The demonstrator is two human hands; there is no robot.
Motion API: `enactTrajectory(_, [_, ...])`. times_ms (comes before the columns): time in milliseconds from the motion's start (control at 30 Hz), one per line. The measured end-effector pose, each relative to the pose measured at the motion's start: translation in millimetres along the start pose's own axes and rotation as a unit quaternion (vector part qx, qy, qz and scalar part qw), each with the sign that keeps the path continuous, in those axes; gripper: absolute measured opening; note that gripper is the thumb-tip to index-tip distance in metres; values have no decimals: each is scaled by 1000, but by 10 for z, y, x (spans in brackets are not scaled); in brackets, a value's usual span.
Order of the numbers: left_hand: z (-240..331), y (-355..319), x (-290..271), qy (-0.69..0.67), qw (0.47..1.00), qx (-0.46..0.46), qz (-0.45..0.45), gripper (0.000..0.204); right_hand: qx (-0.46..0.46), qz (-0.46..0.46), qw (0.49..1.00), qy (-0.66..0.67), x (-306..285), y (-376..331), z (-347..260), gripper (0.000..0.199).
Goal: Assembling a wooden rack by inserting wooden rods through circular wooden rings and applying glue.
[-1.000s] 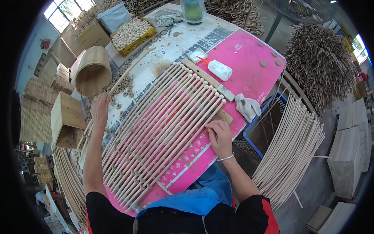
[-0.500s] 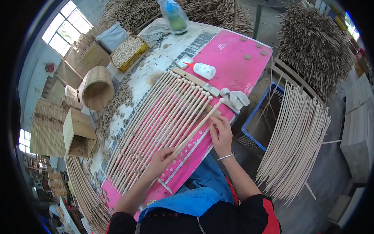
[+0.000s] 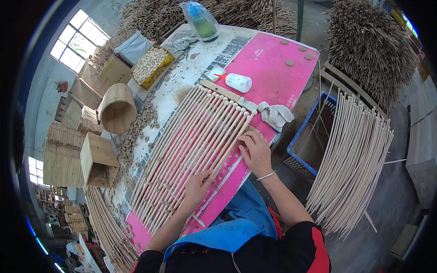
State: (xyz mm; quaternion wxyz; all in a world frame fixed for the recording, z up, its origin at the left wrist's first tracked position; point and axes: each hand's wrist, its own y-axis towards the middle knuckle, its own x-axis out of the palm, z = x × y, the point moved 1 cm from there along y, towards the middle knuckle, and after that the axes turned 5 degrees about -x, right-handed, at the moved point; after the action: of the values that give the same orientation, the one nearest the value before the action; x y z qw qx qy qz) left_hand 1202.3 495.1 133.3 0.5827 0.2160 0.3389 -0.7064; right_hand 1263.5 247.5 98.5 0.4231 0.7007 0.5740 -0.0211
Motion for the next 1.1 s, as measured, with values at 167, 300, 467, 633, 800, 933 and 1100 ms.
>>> enactTrajectory(167, [165, -15, -196, 57, 992, 80, 75, 25, -19, -12, 1000, -7, -21, 65, 9, 29])
enactTrajectory(300, [-25, 27, -522, 73, 984, 72, 146, 21, -70, -68, 995, -24, -17, 152, 16, 25])
enactTrajectory(467, [-569, 298, -1161, 135, 961, 48, 237, 18, -80, -87, 992, -47, 25, 204, 110, 17])
enactTrajectory(633, [-1189, 626, -1720, 228, 936, -20, 269, 24, -75, -87, 992, -53, 118, 262, 118, 15])
enactTrajectory(800, [-1757, 1018, -1898, 195, 953, -26, 230, 25, -71, -89, 992, -47, 79, 298, 63, 18])
enactTrajectory(933, [-1962, 1333, -1947, 148, 968, 0, 200, 25, -72, -86, 992, -54, 69, 320, 52, 18])
enactTrajectory(1100, [-1985, 1584, -1993, 189, 962, -4, 199, 24, -63, -98, 992, -59, 93, 334, 40, 20])
